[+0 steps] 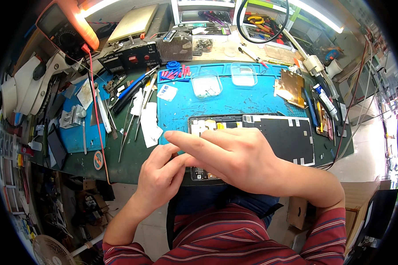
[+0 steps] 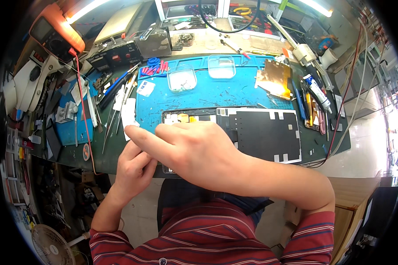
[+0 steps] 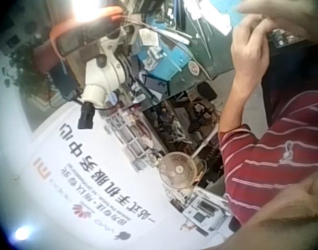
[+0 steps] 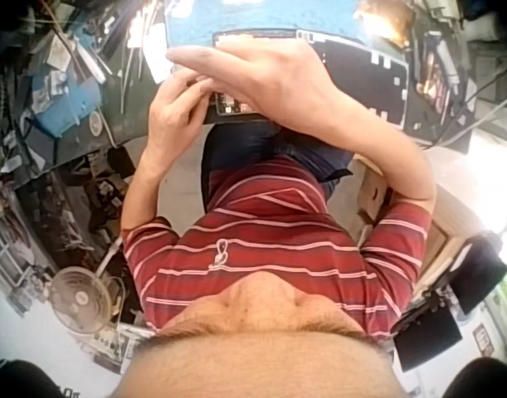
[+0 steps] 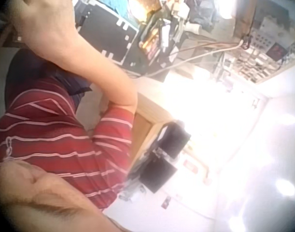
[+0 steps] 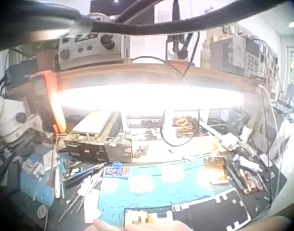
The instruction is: The person assembles a tablet by placing a metal shielding plate over the internal components, then secures it with multiple screws using a screwdriver. The device is flipped to show the back cover is attached.
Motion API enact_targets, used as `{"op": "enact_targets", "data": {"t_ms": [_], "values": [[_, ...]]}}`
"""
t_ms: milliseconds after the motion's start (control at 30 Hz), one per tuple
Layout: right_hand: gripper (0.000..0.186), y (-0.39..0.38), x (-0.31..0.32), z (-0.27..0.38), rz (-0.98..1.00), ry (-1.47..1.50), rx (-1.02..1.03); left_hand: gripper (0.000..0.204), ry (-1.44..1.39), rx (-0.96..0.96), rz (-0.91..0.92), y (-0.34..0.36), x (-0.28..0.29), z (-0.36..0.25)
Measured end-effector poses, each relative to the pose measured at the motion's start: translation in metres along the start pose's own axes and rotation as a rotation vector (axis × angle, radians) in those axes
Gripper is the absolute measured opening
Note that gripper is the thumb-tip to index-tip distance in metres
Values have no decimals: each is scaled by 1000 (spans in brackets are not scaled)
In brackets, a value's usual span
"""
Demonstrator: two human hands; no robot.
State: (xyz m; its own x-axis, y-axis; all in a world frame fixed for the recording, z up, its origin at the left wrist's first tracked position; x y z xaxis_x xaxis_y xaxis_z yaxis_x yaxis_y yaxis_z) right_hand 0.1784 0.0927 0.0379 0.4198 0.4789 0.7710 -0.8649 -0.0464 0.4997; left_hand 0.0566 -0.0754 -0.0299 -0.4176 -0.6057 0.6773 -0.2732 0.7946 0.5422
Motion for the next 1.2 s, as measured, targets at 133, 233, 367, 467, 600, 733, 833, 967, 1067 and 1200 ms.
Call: {"op": "enact_targets", "data": {"t_ms": [133, 233, 367, 467, 600, 733, 833, 967, 1067, 1200], "values": [[66, 0, -7, -1, -44, 192, -22, 26, -7, -16, -9, -1, -1, 1], [67, 0, 3, 0, 57, -38, -18, 26, -1, -14, -3, 1, 1, -1], [69, 2, -9, -2, -99, 91, 32, 28, 16, -3, 4, -1, 1, 0], [71, 2, -1, 1, 20, 76, -23, 30, 12, -6, 8, -2, 1, 1], [74, -1, 7, -11, -71, 234, -99, 35, 21, -44, -3, 0, 0, 0], [53, -19, 56, -31, -248, 209, -338, 41, 53, -71, 120, -4, 12, -13], [32, -58, 106, -76, -342, -73, -555, 40, 131, -140, 141, -10, 10, -14], [22, -124, 181, -132, -379, -448, -985, 40, 160, -169, 103, -11, 3, -13], [32, -164, 199, -158, -263, -511, -1096, 40, 183, -197, 94, -12, -1, -10], [41, -151, 178, -162, -122, -355, -1200, 40, 216, -218, 89, -14, -1, -9]]}}
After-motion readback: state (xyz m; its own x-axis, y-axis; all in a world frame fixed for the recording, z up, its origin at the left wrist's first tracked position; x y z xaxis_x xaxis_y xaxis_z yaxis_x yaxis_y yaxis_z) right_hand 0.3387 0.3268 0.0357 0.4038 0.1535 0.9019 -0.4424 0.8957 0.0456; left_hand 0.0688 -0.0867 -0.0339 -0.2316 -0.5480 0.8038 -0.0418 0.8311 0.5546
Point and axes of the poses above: each hand's wrist, its own y-axis towards the middle knuckle, its own x-axis out of the back of the hand, z = x × y, the point moved 2 cm from there along y, towards the middle knuckle, and after that the axes turned 4 degrees about -z, right-handed, at the moved point
